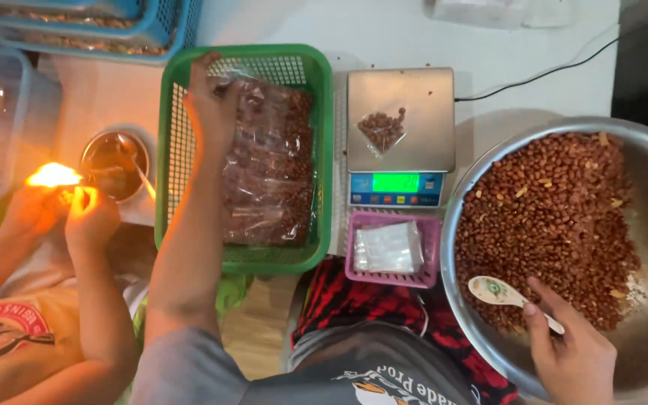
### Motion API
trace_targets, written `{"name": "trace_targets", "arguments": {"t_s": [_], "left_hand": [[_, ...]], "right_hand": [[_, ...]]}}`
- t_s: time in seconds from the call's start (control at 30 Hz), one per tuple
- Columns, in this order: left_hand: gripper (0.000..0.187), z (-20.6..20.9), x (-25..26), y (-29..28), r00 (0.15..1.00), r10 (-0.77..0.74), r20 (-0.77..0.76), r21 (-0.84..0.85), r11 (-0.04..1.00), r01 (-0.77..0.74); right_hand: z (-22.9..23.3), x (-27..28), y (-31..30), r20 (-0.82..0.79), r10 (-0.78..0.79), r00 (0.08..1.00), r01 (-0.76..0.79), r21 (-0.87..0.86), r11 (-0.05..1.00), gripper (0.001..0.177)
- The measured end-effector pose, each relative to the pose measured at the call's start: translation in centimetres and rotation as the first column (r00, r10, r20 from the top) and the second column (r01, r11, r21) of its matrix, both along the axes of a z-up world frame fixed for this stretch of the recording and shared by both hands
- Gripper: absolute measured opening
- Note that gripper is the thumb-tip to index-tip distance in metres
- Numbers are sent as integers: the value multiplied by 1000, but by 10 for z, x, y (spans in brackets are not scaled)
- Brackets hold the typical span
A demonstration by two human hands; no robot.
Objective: A person is manually packing roasted peanuts into small plastic bags, weighing each bag on a digital scale, while another person seals the bags using a flame.
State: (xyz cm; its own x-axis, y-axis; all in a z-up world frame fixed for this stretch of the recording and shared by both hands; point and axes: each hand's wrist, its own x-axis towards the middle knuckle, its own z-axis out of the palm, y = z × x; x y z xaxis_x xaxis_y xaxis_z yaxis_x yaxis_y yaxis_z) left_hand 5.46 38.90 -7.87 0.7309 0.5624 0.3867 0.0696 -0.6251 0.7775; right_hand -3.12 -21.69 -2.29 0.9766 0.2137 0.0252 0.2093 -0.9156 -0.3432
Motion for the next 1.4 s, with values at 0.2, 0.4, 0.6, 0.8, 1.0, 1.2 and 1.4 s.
{"name": "trace_targets", "arguments": {"t_s": [0.2,0.4,0.6,0.8,1.0,1.2,1.4], "left_hand": [[34,-106,36,65,889,269,-371,627,779,26],[54,-79,25,34,824,410,-391,736,677,12],[11,7,-20,-185,953,-303,-20,290,910,296],[29,-84,-54,-285,324,-431,-842,-149,763,629],[17,-2,-92,-285,812,-344,-472,521,634,571],[46,-7,-117,-266,815,-539,-210,172,800,574],[46,32,-101,-274,826,-564,12,163,816,555]], "right_hand": [[-14,-4,-9,-57,-77,995,77,-9,997,37],[-1,-5,-8,-2,13,1000,-13,50,999,32],[17,-1,7,-100,-113,989,128,161,979,24],[-5,15,-2,12,-79,997,75,214,974,10],[-39,45,-10,-204,-87,975,101,63,993,21],[-64,54,35,-229,-144,963,206,276,939,16],[-23,40,32,-465,-154,872,471,710,524,20]]}}
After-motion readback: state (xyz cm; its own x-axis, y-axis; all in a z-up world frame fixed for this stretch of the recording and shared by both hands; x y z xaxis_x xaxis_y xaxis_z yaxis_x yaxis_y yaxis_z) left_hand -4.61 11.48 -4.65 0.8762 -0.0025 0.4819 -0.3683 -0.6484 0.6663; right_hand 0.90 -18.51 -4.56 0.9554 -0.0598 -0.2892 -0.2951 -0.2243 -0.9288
